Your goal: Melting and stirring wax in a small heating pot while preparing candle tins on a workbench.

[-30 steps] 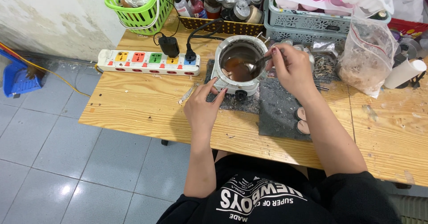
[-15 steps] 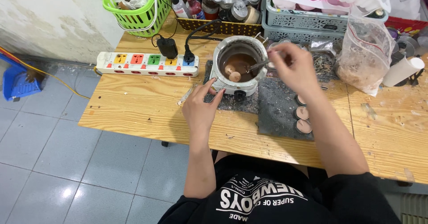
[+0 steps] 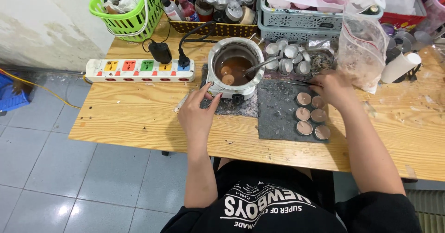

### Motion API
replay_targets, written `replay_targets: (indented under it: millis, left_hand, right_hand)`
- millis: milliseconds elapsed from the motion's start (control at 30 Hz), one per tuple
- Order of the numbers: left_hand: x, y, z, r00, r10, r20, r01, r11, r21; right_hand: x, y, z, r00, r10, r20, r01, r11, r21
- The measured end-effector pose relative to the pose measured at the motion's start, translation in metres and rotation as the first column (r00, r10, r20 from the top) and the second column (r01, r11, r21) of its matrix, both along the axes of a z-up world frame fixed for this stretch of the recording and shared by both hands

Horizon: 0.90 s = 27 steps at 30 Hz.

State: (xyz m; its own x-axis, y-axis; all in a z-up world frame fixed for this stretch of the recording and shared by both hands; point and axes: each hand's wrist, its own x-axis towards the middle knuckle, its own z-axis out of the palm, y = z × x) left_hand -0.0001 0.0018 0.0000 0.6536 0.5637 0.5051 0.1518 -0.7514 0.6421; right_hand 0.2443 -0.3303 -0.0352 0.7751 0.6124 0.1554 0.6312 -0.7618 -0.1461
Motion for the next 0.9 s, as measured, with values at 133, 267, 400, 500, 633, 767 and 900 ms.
replay_targets:
  millis: [133, 267, 400, 500, 633, 767, 900]
  left_hand:
    - [0.000, 0.001, -0.003, 1.000, -0.008, 0.015, 0.008, 0.999, 0.035]
    - [-0.001, -0.001, 0.000, 1.000, -0.007, 0.008, 0.007, 1.000, 0.019]
    - [0.000, 0.001, -0.002, 1.000, -0.010, 0.013, 0.010, 1.000, 0.019]
    - [0.000, 0.001, -0.001, 1.000, -0.009, 0.016, 0.009, 1.000, 0.011]
    - [-0.002, -0.001, 0.001, 0.998, -0.014, 0.053, 0.011, 0.998, 0.054]
    - [-0.001, -0.002, 0.004, 0.999, -0.013, 0.050, 0.012, 1.000, 0.020]
    - [-0.001, -0.002, 0.005, 1.000, -0.003, 0.022, 0.003, 1.000, 0.017]
  right_hand:
    - [0.003, 0.001, -0.009, 0.984, 0.081, 0.159, -0.089, 0.995, 0.039]
    - [0.008, -0.011, -0.008, 0.990, 0.073, 0.117, -0.085, 0.991, 0.100]
    - [-0.013, -0.016, 0.036, 0.997, 0.044, -0.056, -0.025, 0.954, 0.299]
    - [-0.058, -0.002, 0.095, 0.985, 0.125, 0.122, -0.168, 0.874, 0.457]
    - [-0.090, 0.053, 0.136, 0.881, 0.194, 0.432, -0.370, 0.851, 0.371]
    - [-0.088, 0.116, 0.138, 0.578, 0.376, 0.724, -0.499, 0.865, -0.050]
    - [-0.089, 0.158, 0.141, 0.531, 0.496, 0.687, -0.446, 0.853, -0.271]
